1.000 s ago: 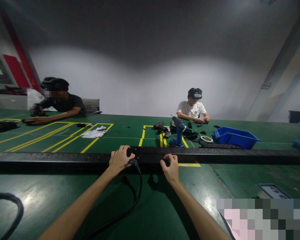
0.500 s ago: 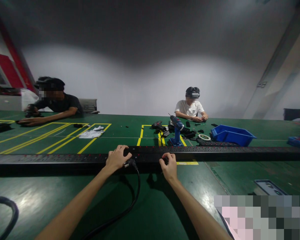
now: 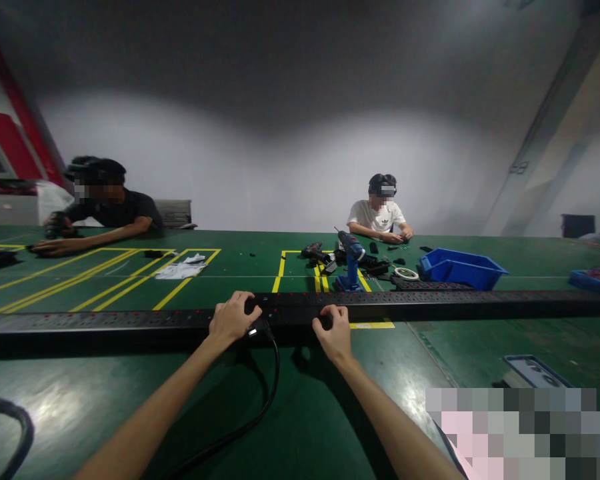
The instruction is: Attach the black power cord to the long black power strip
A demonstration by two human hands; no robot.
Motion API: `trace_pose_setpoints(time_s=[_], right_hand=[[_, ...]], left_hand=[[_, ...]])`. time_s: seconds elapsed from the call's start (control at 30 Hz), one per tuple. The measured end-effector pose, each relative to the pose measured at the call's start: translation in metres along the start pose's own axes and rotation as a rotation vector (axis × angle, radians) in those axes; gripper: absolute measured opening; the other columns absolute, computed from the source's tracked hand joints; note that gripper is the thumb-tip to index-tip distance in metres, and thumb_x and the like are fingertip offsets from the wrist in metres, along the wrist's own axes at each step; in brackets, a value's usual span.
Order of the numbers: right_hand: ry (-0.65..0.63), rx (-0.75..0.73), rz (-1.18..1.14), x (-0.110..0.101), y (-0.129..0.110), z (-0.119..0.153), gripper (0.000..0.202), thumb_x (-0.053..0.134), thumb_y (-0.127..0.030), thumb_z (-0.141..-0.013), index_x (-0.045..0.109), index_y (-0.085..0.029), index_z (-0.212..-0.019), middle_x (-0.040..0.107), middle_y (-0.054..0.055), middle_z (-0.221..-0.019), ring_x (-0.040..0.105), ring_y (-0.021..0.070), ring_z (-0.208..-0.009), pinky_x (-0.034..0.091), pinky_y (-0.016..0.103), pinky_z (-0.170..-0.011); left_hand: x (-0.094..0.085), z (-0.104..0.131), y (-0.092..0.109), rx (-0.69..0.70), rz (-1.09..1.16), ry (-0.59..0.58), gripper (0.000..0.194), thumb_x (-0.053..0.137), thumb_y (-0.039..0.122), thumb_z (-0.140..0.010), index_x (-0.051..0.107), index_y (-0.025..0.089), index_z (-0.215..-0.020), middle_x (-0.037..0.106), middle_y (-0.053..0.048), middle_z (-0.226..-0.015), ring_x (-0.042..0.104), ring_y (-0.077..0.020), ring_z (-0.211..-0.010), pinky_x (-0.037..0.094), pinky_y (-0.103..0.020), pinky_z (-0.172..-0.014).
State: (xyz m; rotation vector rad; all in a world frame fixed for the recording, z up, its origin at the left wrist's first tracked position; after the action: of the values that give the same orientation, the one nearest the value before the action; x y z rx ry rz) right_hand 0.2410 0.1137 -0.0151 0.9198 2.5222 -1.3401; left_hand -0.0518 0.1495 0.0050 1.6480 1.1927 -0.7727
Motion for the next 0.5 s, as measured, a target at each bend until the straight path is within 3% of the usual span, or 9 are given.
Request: trace_pose_setpoints(time_s=[0.17, 0.3, 0.43, 0.5], right_hand=[[0.063, 0.058, -0.035, 0.004, 0.007, -0.005, 0.011, 0.060, -0.031, -0.077, 0.060, -0.021, -0.081, 0.051, 0.005, -0.094, 0.054, 0.0210, -0.089, 0.042, 0.033, -0.085], [0.134, 0.126, -0.074, 0.005, 0.019, -0.010, 0.012, 0.052, -0.031, -0.082, 0.058, -0.021, -0.078, 0.055, 0.005, -0.091, 0.053, 0.0223, -0.089, 0.039, 0.034, -0.085], [0.172, 0.170, -0.111, 0.005, 0.029, -0.011, 0.012, 0.052, -0.031, -0.081, 0.057, -0.022, -0.077, 0.056, 0.005, -0.087, 0.052, 0.0227, -0.087, 0.039, 0.034, -0.081], [0.168, 0.183, -0.123, 0.006, 0.032, -0.011, 0.011, 0.052, -0.032, -0.081, 0.056, -0.022, -0.077, 0.056, 0.004, -0.086, 0.052, 0.0223, -0.085, 0.039, 0.033, -0.079]], left_hand=[[-0.007, -0.007, 0.001, 0.020, 0.059, 0.002, 0.036, 0.047, 0.046, -0.085, 0.062, 0.025, -0.110, 0.062, -0.007, -0.118, 0.057, -0.0270, -0.106, 0.039, -0.045, -0.096], [-0.035, -0.009, 0.017, 0.140, 0.137, -0.019, 0.034, 0.046, 0.046, -0.086, 0.066, 0.024, -0.103, 0.065, -0.006, -0.113, 0.056, -0.0263, -0.107, 0.041, -0.043, -0.096], [-0.050, 0.010, 0.049, 0.437, 0.256, -0.361, 0.040, 0.057, 0.046, -0.078, 0.065, 0.028, -0.113, 0.065, -0.004, -0.113, 0.060, -0.0226, -0.100, 0.047, -0.034, -0.089], [-0.052, 0.020, 0.059, 0.509, 0.223, -0.419, 0.044, 0.064, 0.038, -0.070, 0.065, 0.032, -0.114, 0.064, -0.002, -0.114, 0.058, -0.0232, -0.104, 0.046, -0.033, -0.091]])
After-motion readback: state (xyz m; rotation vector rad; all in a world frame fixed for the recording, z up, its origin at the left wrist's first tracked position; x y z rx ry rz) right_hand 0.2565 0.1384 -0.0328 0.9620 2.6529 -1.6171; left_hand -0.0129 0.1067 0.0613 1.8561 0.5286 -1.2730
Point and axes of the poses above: each hand's wrist, its own z-axis away from the middle knuckle, its own x-axis out of the palm, y = z × x, the point moved 5 cm from there along -z, towards the middle knuckle
